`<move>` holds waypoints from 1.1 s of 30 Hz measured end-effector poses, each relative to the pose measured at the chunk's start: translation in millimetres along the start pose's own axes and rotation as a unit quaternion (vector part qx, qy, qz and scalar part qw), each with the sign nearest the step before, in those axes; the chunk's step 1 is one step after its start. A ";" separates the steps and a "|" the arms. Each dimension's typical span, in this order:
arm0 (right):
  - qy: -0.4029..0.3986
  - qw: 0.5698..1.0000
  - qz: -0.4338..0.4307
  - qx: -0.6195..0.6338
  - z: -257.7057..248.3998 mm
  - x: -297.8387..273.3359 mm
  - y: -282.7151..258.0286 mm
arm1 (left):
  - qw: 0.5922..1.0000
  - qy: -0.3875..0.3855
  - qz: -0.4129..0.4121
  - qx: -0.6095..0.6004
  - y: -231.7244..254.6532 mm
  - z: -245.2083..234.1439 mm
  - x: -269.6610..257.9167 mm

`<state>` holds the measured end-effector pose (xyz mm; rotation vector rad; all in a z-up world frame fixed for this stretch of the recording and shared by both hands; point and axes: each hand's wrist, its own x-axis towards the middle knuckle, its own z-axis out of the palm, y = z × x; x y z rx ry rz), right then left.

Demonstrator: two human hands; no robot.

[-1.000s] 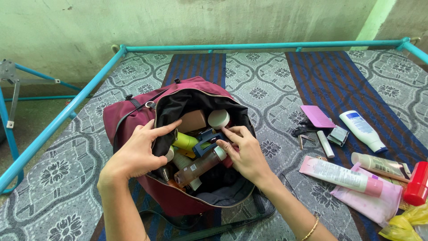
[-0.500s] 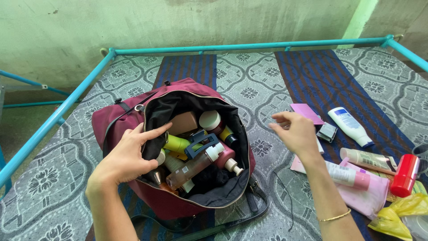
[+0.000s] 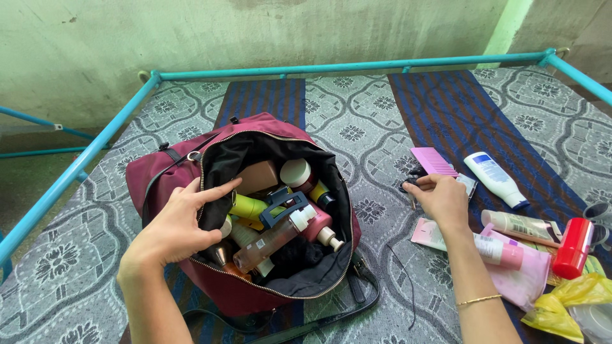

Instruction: The person packs a maroon duffel bag on a bed, picking up toiletry bottles, tubes, a comb, sunglasses and other cosmetic items one at a time from the bed and placing them inside the bag, arranging the contents as they go.

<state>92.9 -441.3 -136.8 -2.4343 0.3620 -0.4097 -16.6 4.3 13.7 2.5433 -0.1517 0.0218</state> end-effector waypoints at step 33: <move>-0.115 0.673 -0.020 0.731 -2.1 -20.5 -62.0 | 0.976 0.195 0.073 -0.071 7.0 -7.0 -0.4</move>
